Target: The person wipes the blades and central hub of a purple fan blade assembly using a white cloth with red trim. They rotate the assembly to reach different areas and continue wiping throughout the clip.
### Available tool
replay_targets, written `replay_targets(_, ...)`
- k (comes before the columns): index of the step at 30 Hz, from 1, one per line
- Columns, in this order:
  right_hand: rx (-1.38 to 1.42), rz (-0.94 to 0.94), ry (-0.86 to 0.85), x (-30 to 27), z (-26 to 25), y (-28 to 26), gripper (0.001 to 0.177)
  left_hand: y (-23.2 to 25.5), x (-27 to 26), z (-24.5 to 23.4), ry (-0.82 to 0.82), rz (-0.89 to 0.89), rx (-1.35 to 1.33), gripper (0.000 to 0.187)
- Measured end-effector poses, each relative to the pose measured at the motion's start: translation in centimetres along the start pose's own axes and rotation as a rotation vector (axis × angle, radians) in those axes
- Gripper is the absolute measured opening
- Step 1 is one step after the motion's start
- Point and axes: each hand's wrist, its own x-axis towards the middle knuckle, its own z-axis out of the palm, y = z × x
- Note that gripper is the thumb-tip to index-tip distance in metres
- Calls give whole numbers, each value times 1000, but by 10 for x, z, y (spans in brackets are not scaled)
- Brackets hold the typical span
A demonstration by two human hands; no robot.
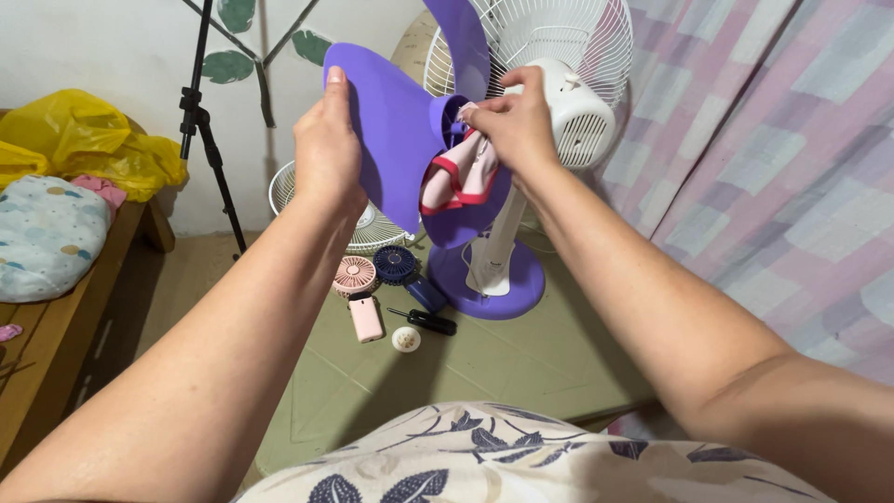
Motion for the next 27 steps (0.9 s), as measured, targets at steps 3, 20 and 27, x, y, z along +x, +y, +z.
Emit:
replay_targets(3,-375,-615,-102,-11,-6,1,17,5,3,-4,8,39,41,50)
replay_targets(20,-723,-729,-28,-19,-6,-6,25,17,5,1,-19,131,266,55)
replay_targets(27,-86,6,-149,12,-8,7,20,19,-2,-2,-69,153,204,55)
